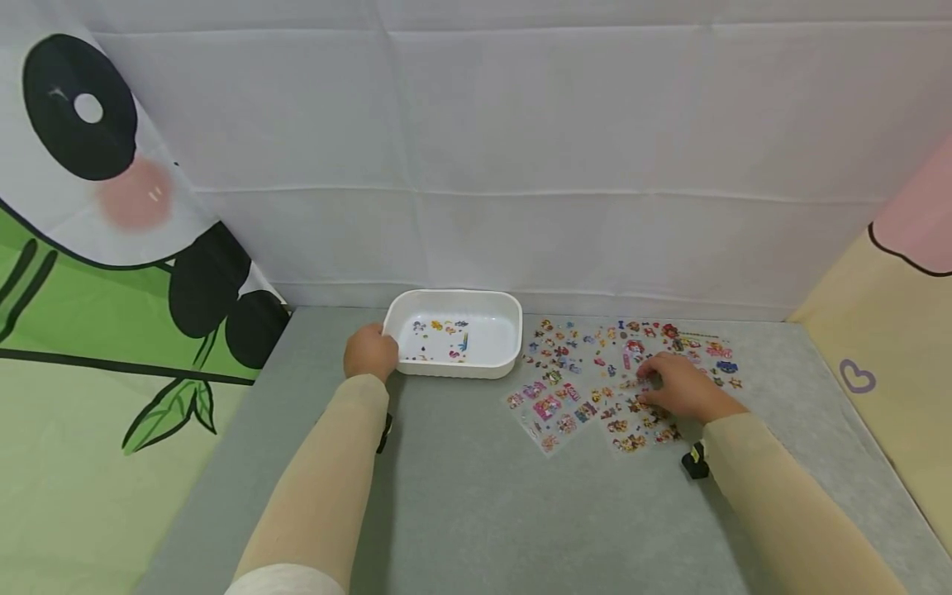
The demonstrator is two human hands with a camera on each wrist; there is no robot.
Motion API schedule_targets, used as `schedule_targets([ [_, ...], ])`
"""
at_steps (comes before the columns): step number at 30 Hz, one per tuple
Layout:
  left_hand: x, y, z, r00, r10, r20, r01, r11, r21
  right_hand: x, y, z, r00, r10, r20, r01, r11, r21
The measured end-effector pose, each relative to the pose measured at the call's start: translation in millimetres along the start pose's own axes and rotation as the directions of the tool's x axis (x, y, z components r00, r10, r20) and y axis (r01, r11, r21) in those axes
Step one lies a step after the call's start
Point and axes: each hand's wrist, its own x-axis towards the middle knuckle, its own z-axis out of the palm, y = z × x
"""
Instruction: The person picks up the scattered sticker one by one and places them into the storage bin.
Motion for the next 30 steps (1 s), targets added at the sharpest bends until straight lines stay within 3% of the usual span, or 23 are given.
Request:
schedule_targets([
  [13,-4.3,1.7,-2.3,1.0,0.005,0.006,-0.005,1.0,-0.006,0.4,1.5,0.4,0.999,0.04,0.031,-0.041,0.999,0.03],
  [30,-2.4,1.3,-2.6,1.0,-0.002,0.01,0.002,1.0,0.0,-10.7,10.8,-6.0,0.999,0.019,0.05,-0.029,0.977,0.21],
])
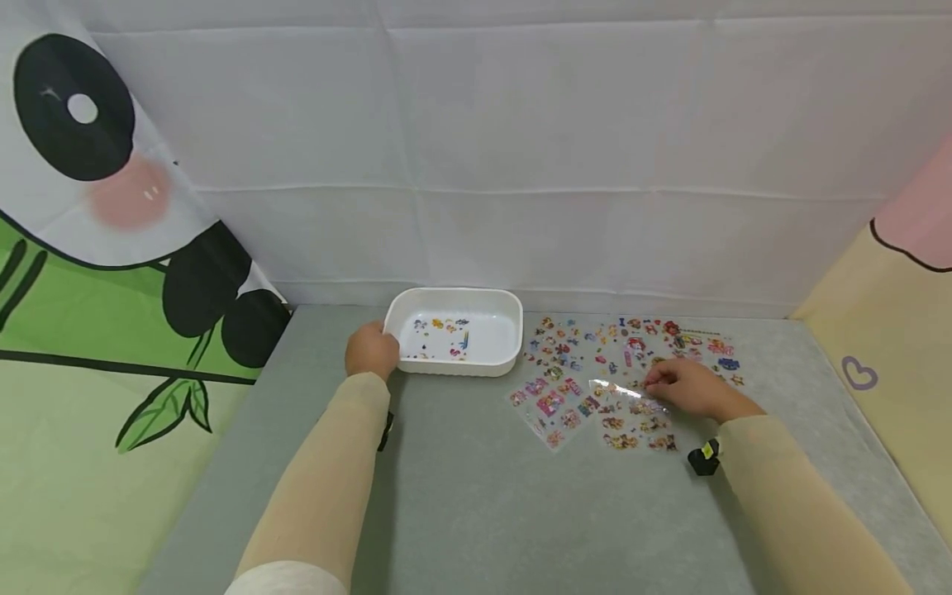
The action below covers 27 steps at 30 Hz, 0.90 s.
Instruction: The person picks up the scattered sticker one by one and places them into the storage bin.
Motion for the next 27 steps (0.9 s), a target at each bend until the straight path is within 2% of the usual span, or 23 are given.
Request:
schedule_targets([
  [7,-1.1,-0.4,-0.1,1.0,-0.008,0.001,0.008,1.0,-0.003,-2.0,6.4,-0.8,1.0,0.0,0.0,0.0,0.996,0.094],
  [13,-4.6,1.2,-1.1,0.999,0.029,-0.017,-0.028,1.0,0.013,-5.0,7.1,-4.7,0.999,0.023,0.023,-0.027,0.982,0.187],
  [20,-6.6,2.4,-1.0,0.999,0.036,-0.013,-0.036,0.999,0.017,-10.2,4.8,-11.3,0.999,0.043,0.032,-0.048,0.976,0.213],
  [27,-4.2,1.4,-0.6,0.999,0.031,-0.019,-0.031,0.999,0.025,-18.3,-1.7,-23.1,0.997,0.075,0.003,-0.074,0.97,0.233],
])
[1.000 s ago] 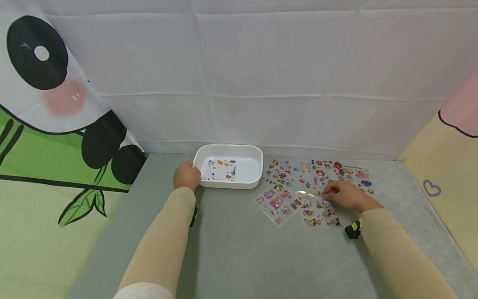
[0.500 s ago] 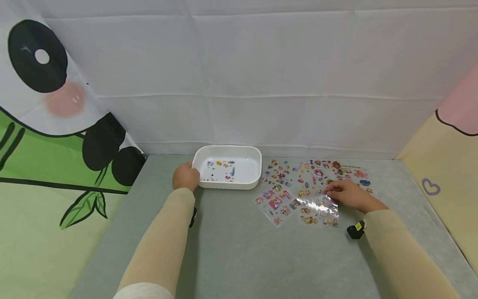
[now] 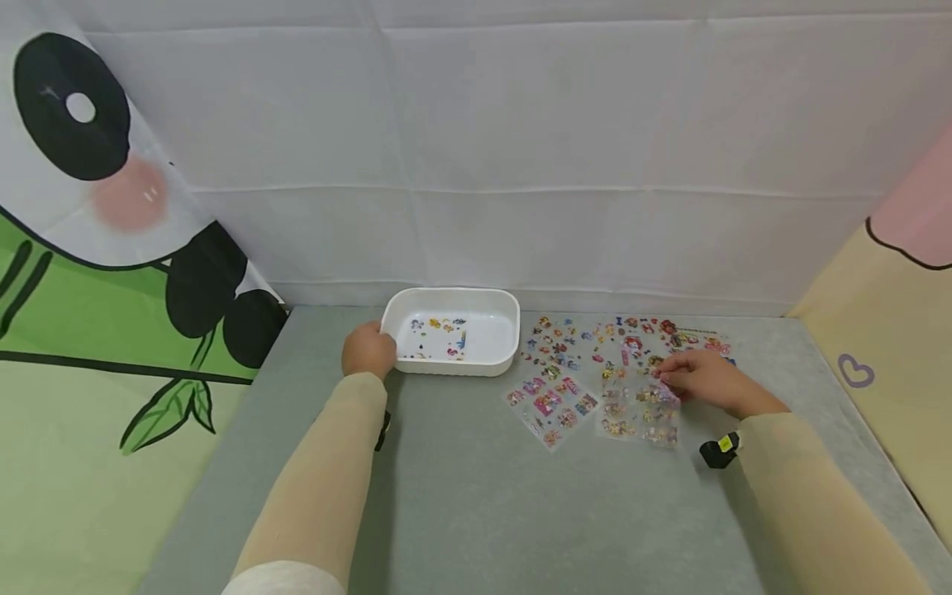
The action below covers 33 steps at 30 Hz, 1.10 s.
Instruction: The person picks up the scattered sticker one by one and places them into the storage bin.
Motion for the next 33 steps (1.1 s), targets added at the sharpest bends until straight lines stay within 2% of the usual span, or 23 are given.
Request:
schedule_targets([
  [10,-0.2,0.2,-2.5,1.0,-0.026,0.002,0.026,1.0,0.006,-0.5,-0.4,-11.4,0.999,0.019,-0.029,-0.016,0.996,0.092],
  [17,-1.1,1.1,-2.4,0.999,-0.033,0.003,0.033,0.999,0.006,-6.2,-4.9,-11.1,0.995,0.016,-0.096,0.006,0.974,0.226],
  [21,-0.8,0.8,-1.7,1.0,-0.03,0.003,0.03,1.0,0.004,-9.8,-8.1,-9.4,0.989,0.011,-0.149,0.03,0.963,0.268],
  [27,-2.0,1.7,-0.6,1.0,-0.028,0.01,0.028,1.0,-0.013,-9.1,-13.0,-9.0,0.98,0.033,-0.196,0.024,0.959,0.281],
  [33,-0.7,1.2,-0.3,1.0,-0.021,0.006,0.022,1.0,-0.016,-3.3,-29.8,-5.5,0.976,0.043,-0.215,0.028,0.948,0.316],
])
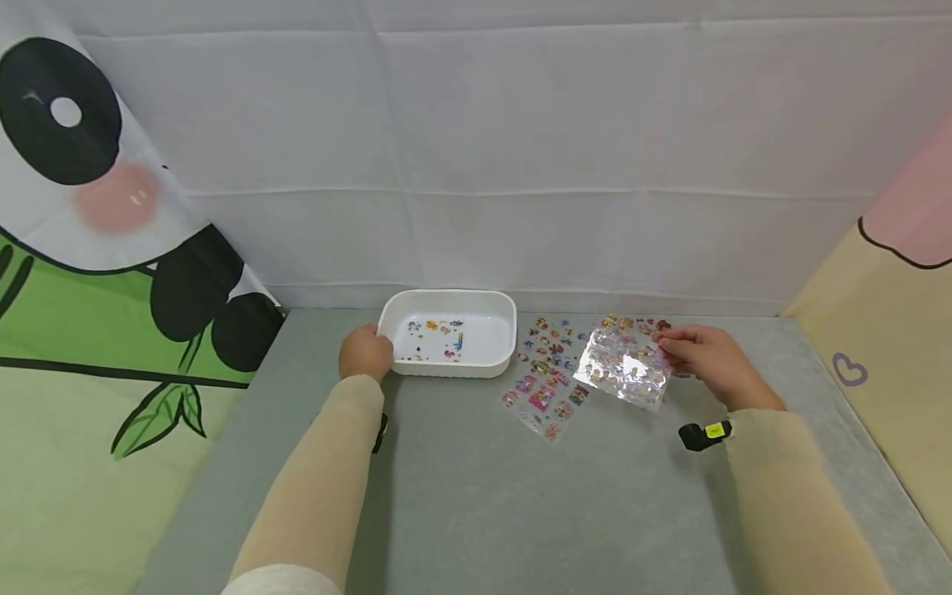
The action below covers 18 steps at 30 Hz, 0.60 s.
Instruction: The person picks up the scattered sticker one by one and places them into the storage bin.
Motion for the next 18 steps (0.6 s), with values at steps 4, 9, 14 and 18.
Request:
schedule_targets([
  [4,0.8,-1.0,0.0,1.0,0.001,0.005,-0.001,1.0,-0.001,5.3,-5.9,16.2,1.0,-0.001,-0.024,0.002,0.998,0.06],
  [9,0.7,-2.2,1.3,1.0,-0.001,0.009,0.001,1.0,-0.001,13.5,-9.8,42.7,0.998,0.004,-0.066,0.002,0.995,0.096],
  [14,0.0,-1.3,0.3,1.0,0.001,-0.001,-0.001,1.0,-0.004,22.6,-14.8,70.3,0.996,0.001,-0.091,0.015,0.984,0.177],
  [18,-0.2,-1.6,0.1,1.0,0.001,0.001,-0.001,1.0,-0.005,30.0,-18.3,90.8,0.993,0.037,-0.115,-0.007,0.969,0.247],
])
